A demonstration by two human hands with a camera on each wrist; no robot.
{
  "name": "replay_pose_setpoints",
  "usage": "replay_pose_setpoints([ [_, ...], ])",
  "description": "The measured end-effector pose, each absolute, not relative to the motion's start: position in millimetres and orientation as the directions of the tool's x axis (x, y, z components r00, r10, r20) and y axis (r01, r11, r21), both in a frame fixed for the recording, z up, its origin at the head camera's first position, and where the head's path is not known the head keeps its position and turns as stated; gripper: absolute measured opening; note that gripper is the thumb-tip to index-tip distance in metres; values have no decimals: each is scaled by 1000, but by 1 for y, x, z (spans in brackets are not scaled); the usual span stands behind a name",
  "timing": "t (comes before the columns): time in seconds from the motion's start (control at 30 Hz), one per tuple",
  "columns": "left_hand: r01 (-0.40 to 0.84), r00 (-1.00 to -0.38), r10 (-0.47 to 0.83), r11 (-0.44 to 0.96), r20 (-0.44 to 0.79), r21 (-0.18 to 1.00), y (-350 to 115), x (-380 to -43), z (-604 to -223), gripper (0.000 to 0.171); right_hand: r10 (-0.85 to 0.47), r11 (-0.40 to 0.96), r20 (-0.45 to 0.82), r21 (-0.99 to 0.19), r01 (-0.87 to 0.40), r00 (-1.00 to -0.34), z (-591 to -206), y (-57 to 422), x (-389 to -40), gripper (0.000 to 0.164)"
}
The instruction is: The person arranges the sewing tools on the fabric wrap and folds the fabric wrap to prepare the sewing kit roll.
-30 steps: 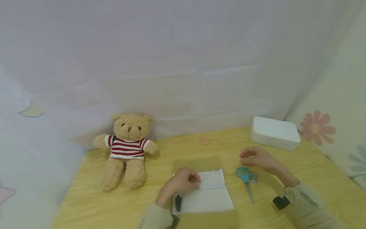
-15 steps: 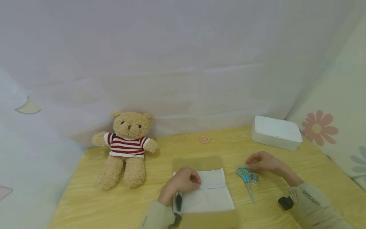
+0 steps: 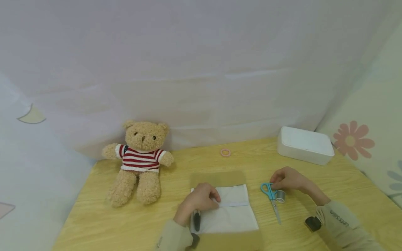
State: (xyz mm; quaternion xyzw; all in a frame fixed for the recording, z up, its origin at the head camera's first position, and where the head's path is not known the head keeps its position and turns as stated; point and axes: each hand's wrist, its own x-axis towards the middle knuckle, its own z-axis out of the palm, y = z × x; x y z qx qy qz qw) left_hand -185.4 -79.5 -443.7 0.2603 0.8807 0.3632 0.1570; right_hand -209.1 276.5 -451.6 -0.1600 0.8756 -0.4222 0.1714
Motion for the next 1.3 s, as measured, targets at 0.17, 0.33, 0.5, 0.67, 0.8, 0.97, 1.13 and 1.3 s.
replay_pose_setpoints([
  [0.17, 349, -812, 577, 602, -89, 718, -79, -186, -443, 9, -356, 654, -172, -748, -113, -919, -451, 273, -208, 11],
  [0.33, 349, -812, 577, 603, -90, 717, -79, -185, -442, 9, -322, 673, -168, -733, -101, -932, -448, 273, -207, 11],
  [0.5, 331, -820, 563, 613, -102, 718, -78, -184, -441, 10, -367, 571, -171, -817, -77, -914, -439, 278, -208, 16],
  [0.67, 326, -822, 558, 619, -108, 715, -76, -183, -442, 11, -407, 447, -185, -894, -18, -894, -428, 287, -213, 24],
  [0.8, 330, -824, 557, 624, -106, 709, -76, -183, -444, 12, -436, 358, -161, -934, -6, -885, -419, 291, -214, 29],
  [0.97, 333, -828, 551, 629, -101, 703, -77, -182, -444, 11, -472, 219, -138, -975, 36, -870, -416, 278, -214, 33],
  [1.13, 340, -825, 558, 620, -93, 707, -77, -181, -443, 11, -489, 173, -133, -983, 54, -862, -417, 259, -216, 36],
  [1.3, 347, -826, 557, 621, -84, 703, -77, -179, -441, 12, -493, 159, -134, -985, 63, -860, -419, 240, -221, 37],
])
